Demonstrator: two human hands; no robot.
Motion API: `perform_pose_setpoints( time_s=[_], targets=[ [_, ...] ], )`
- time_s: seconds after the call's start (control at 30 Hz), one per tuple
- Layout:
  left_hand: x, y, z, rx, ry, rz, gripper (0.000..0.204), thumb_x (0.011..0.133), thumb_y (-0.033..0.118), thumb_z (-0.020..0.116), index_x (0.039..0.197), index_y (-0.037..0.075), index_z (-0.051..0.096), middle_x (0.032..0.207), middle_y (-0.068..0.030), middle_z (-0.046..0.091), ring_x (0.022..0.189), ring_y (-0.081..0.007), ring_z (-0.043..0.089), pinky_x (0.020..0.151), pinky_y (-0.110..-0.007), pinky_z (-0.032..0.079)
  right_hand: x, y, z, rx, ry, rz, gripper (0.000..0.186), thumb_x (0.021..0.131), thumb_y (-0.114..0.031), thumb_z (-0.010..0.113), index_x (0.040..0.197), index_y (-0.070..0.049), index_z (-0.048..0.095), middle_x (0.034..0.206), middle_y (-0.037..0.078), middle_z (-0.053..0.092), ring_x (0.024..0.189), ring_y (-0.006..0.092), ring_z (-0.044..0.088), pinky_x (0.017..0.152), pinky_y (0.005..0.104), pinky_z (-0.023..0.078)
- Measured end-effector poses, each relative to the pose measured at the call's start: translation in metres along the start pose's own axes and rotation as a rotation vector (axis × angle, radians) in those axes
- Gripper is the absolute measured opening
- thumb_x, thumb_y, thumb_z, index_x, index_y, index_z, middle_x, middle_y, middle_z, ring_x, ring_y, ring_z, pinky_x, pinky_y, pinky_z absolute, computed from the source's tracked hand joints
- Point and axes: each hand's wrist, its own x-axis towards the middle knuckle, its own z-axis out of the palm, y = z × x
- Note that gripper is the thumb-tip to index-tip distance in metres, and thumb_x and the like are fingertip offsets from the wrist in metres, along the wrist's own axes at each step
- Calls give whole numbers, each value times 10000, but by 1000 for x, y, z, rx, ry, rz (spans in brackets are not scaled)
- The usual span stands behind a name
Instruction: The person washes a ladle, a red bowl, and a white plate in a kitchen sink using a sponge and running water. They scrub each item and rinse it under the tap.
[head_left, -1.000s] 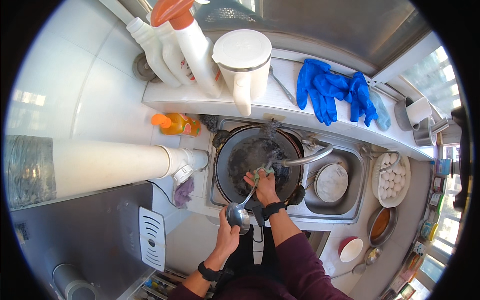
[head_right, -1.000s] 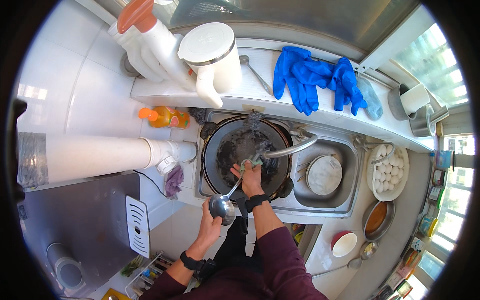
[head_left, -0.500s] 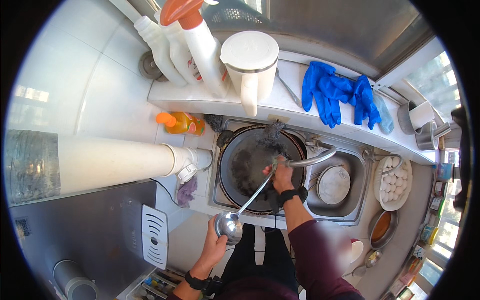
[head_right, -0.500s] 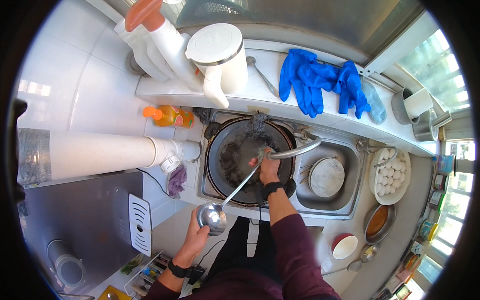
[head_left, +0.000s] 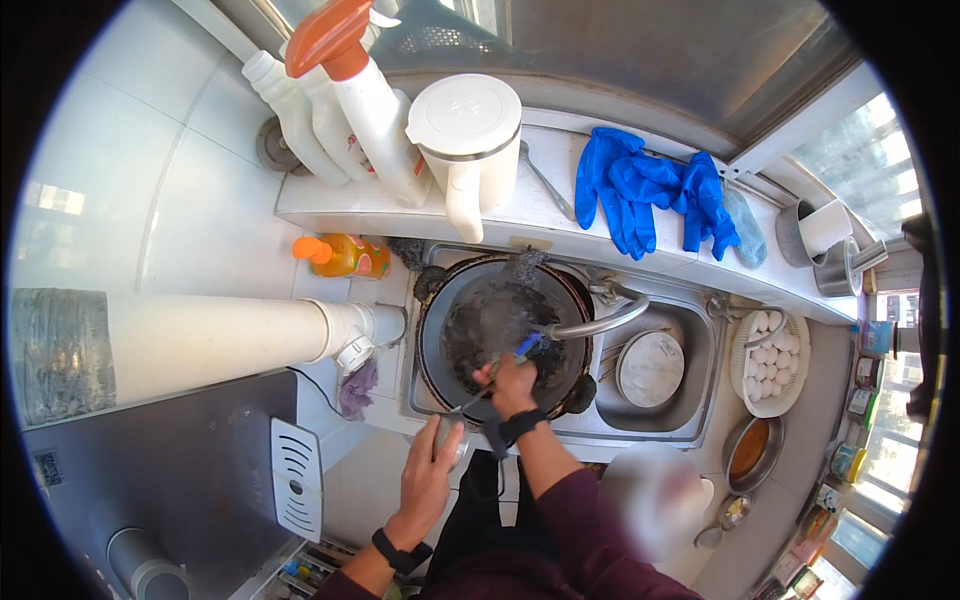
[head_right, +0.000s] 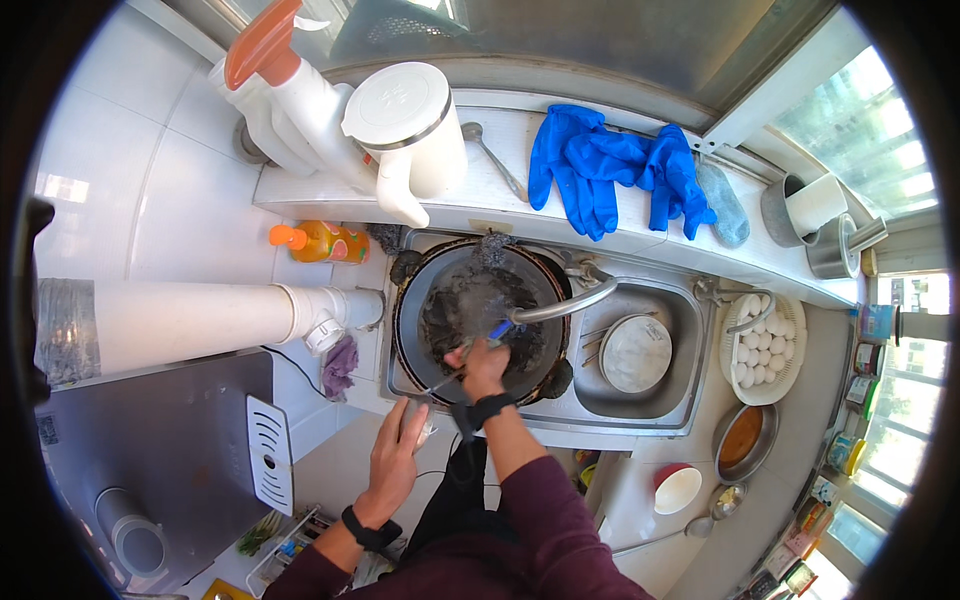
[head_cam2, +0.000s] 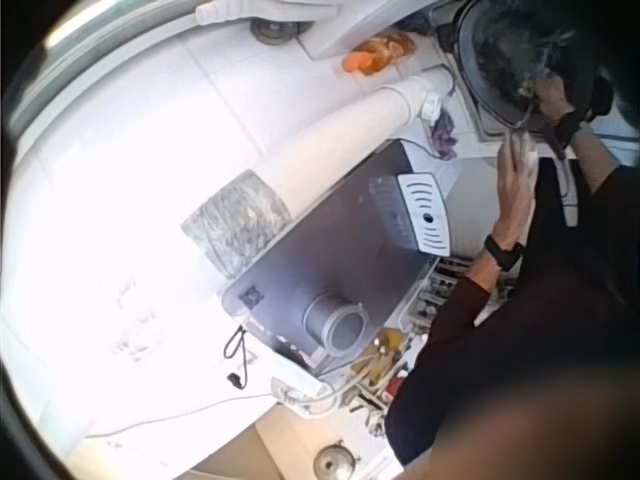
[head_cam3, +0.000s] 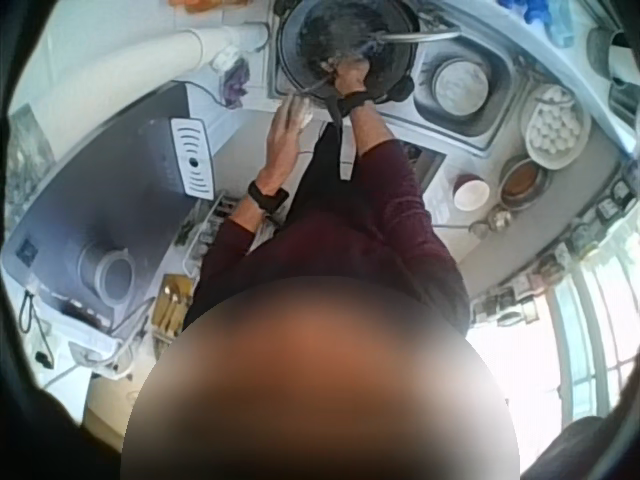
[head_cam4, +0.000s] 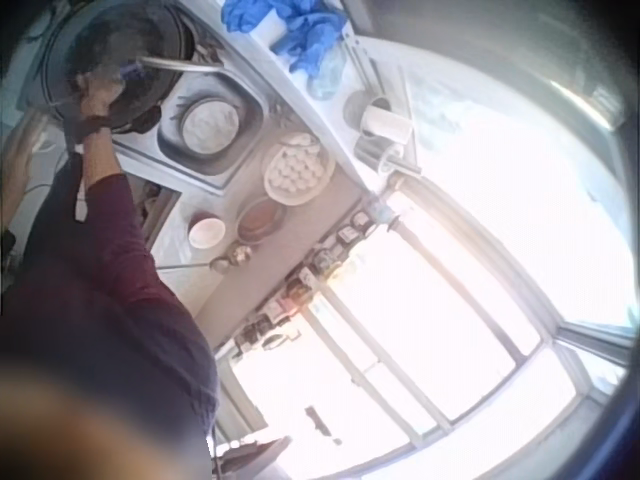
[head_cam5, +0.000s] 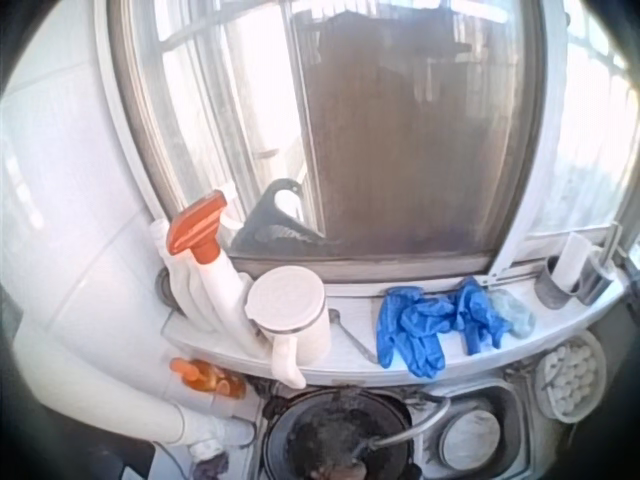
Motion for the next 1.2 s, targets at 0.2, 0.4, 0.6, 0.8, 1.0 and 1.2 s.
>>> perform_pose_setpoints(
  time_s=[0.2, 0.4, 0.6, 0.8, 1.0, 1.2],
  targets=[
    [-28, 20, -21, -754, -45, -590, 800, 837, -182, 433, 1587, 74, 327, 1496, -231, 482, 1360, -376, 549, 1068, -486, 538, 60, -57, -10, -52, -45, -125, 238, 1087, -253, 527, 1091, -16, 546, 819, 125, 618, 600, 249, 626, 459, 394, 561],
    [-21, 10, -17, -1248, -120, -840, 872, 823, -202, 324, 1616, 125, 166, 1495, -186, 421, 1295, -325, 585, 1005, -527, 617, 25, -40, 5, -169, -86, -191, 235, 1035, -256, 637, 1115, -60, 534, 815, 85, 609, 579, 226, 614, 424, 355, 518],
    [-26, 17, -26, -1307, -175, -937, 883, 829, -204, 326, 1612, 173, 170, 1518, -181, 412, 1329, -351, 573, 1016, -579, 598, 57, -59, -10, -141, -156, -148, 229, 1028, -248, 661, 1039, -49, 550, 767, 105, 615, 531, 237, 608, 408, 367, 511],
    [-21, 19, -21, -1401, -150, -974, 866, 828, -206, 323, 1594, 175, 188, 1512, -171, 427, 1323, -348, 581, 997, -582, 608, 33, -45, -4, -167, -164, -313, 217, 1026, -189, 666, 1110, -47, 525, 784, 72, 595, 581, 220, 613, 444, 372, 527],
    [-13, 17, -12, -1388, -153, -955, 851, 843, -201, 323, 1587, 193, 200, 1510, -166, 433, 1311, -332, 591, 998, -580, 608, 22, -45, 11, -261, -72, -122, 188, 1032, -184, 646, 1073, -38, 535, 803, 113, 606, 568, 240, 598, 425, 388, 490],
    [-23, 27, -25, -1315, -120, -957, 831, 852, -197, 327, 1586, 176, 209, 1496, -173, 448, 1291, -330, 611, 991, -570, 617, 79, -61, 4, -119, -191, 144, 457, 1118, -473, 383, 1022, -61, 558, 750, 129, 609, 590, 285, 620, 543, 497, 583]
  ],
)
